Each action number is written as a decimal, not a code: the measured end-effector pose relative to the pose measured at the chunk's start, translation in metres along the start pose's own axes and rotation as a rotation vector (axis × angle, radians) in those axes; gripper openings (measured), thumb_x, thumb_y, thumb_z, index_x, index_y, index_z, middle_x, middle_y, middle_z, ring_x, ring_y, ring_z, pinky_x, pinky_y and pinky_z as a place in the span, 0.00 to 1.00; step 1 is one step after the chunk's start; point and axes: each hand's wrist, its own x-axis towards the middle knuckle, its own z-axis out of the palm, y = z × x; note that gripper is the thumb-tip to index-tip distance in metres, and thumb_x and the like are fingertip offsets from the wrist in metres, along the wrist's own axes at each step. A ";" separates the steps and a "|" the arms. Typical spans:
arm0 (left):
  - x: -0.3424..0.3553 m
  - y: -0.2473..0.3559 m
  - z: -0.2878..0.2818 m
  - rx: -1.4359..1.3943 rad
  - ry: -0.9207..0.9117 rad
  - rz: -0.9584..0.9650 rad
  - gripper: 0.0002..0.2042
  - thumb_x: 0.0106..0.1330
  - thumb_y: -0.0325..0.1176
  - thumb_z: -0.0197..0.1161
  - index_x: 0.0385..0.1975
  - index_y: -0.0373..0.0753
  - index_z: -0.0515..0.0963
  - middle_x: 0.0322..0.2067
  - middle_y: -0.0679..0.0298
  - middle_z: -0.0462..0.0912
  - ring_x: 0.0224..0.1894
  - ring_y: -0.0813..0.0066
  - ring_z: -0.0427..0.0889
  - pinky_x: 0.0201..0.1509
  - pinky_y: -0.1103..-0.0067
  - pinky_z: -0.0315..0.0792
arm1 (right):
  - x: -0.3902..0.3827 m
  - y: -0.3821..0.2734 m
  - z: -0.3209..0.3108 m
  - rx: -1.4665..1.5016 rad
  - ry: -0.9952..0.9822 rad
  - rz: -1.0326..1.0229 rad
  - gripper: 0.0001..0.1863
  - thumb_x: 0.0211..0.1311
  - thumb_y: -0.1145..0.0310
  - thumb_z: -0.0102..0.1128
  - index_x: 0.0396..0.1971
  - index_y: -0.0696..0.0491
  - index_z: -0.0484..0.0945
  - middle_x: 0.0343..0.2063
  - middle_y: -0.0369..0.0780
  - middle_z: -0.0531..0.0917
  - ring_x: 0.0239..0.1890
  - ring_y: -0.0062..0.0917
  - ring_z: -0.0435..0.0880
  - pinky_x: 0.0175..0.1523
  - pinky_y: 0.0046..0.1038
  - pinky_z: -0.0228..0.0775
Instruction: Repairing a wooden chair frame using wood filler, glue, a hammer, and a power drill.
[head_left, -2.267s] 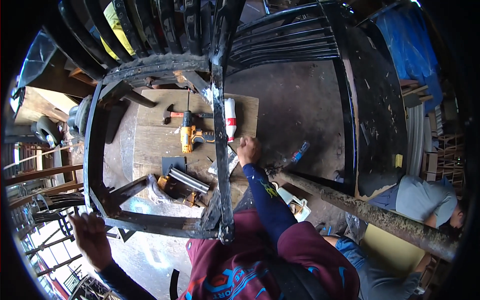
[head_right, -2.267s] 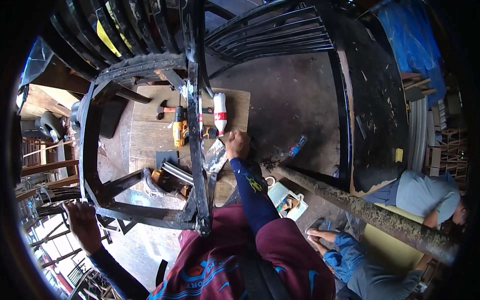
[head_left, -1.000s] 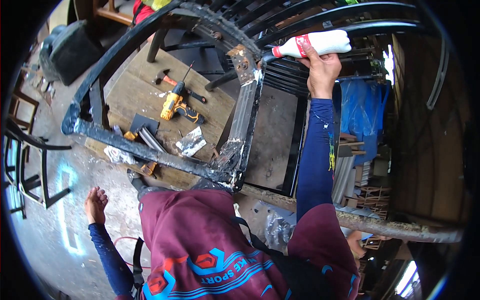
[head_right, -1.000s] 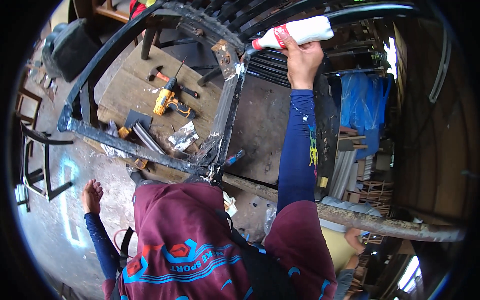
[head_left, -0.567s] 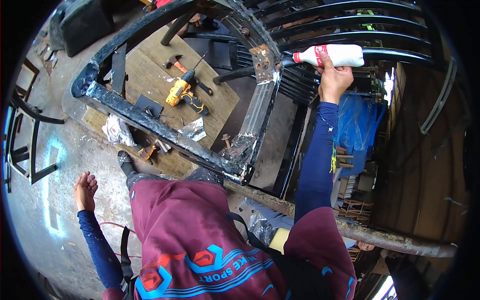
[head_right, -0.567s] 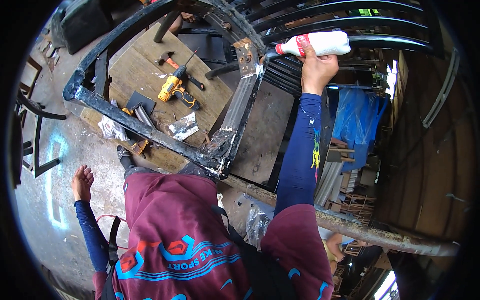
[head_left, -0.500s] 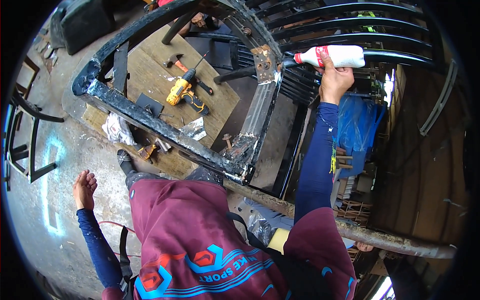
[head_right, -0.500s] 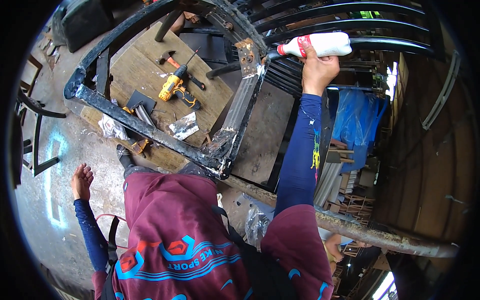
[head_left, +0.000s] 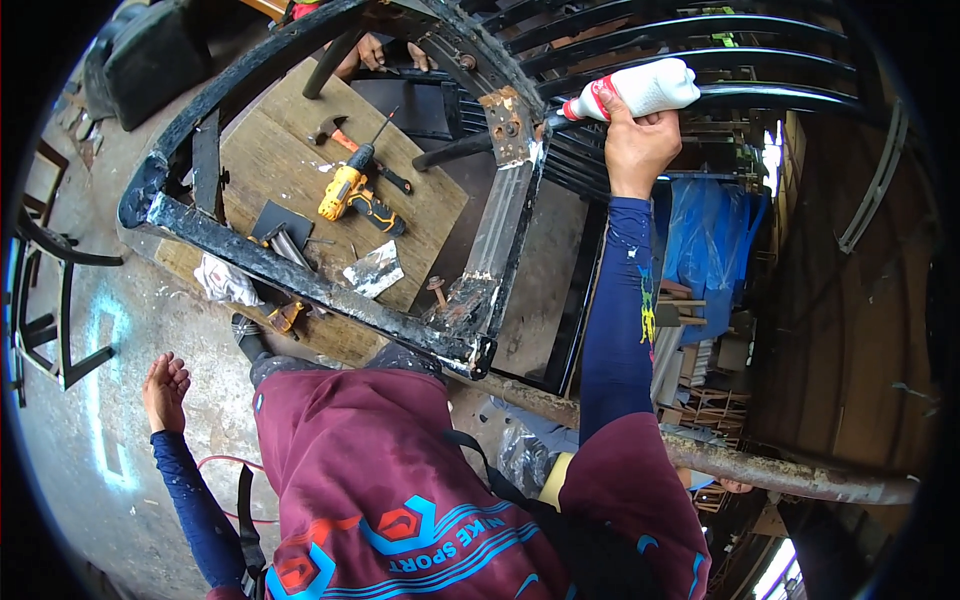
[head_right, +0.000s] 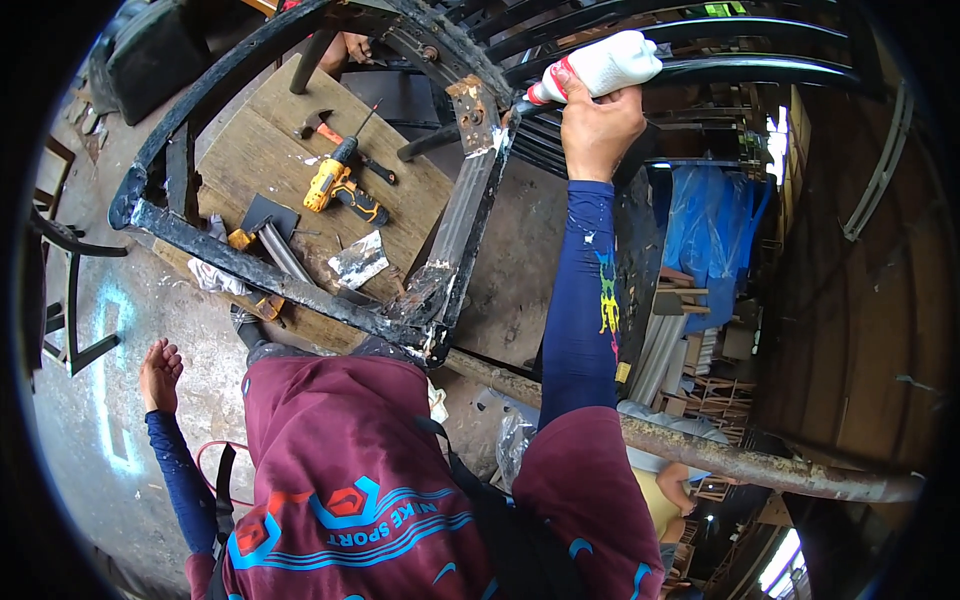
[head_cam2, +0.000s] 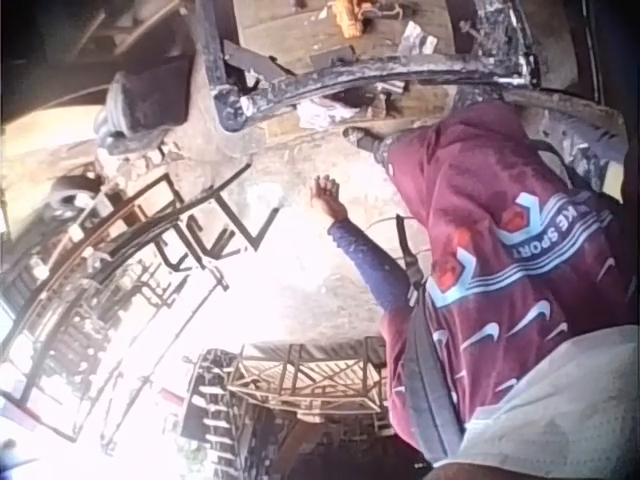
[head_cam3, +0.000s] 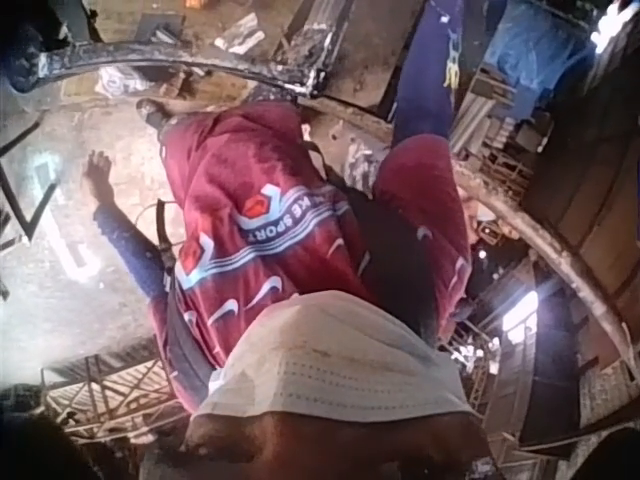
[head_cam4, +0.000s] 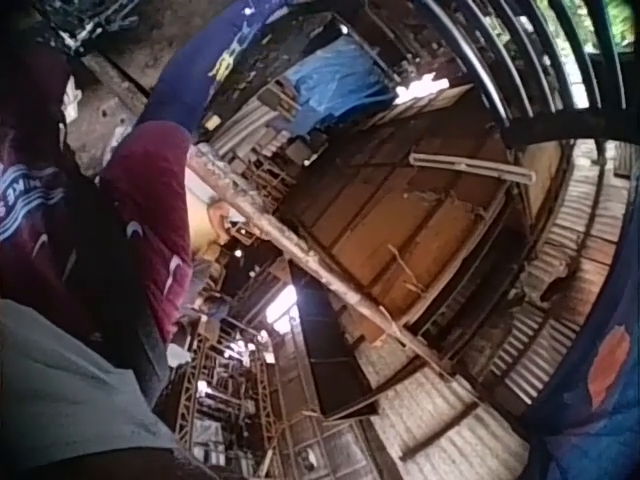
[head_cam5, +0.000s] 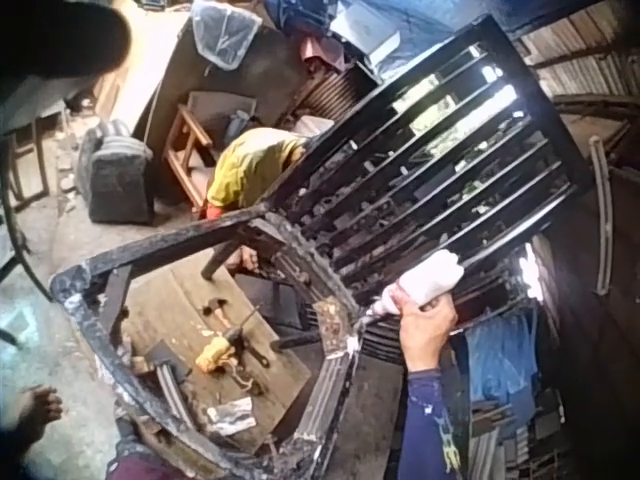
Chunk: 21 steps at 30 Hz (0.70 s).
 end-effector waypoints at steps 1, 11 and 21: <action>0.000 0.002 0.000 0.005 0.001 0.003 0.11 0.74 0.40 0.59 0.48 0.40 0.75 0.33 0.69 0.83 0.29 0.83 0.80 0.33 0.85 0.74 | -0.001 0.000 0.000 0.002 0.004 0.005 0.27 0.51 0.75 0.80 0.50 0.65 0.76 0.46 0.49 0.85 0.48 0.33 0.87 0.54 0.34 0.82; -0.008 0.018 0.011 0.065 0.012 0.006 0.11 0.75 0.41 0.58 0.47 0.41 0.75 0.32 0.71 0.81 0.29 0.84 0.77 0.34 0.85 0.72 | -0.010 -0.013 0.010 -0.191 0.023 -0.303 0.24 0.47 0.69 0.81 0.42 0.62 0.79 0.36 0.51 0.88 0.40 0.41 0.90 0.48 0.37 0.82; -0.022 0.040 0.027 0.099 -0.020 0.047 0.11 0.75 0.41 0.59 0.47 0.41 0.76 0.32 0.70 0.82 0.31 0.82 0.80 0.36 0.84 0.73 | -0.022 -0.012 0.019 -0.164 -0.054 -0.323 0.29 0.47 0.71 0.80 0.49 0.61 0.75 0.39 0.52 0.85 0.42 0.46 0.88 0.47 0.39 0.82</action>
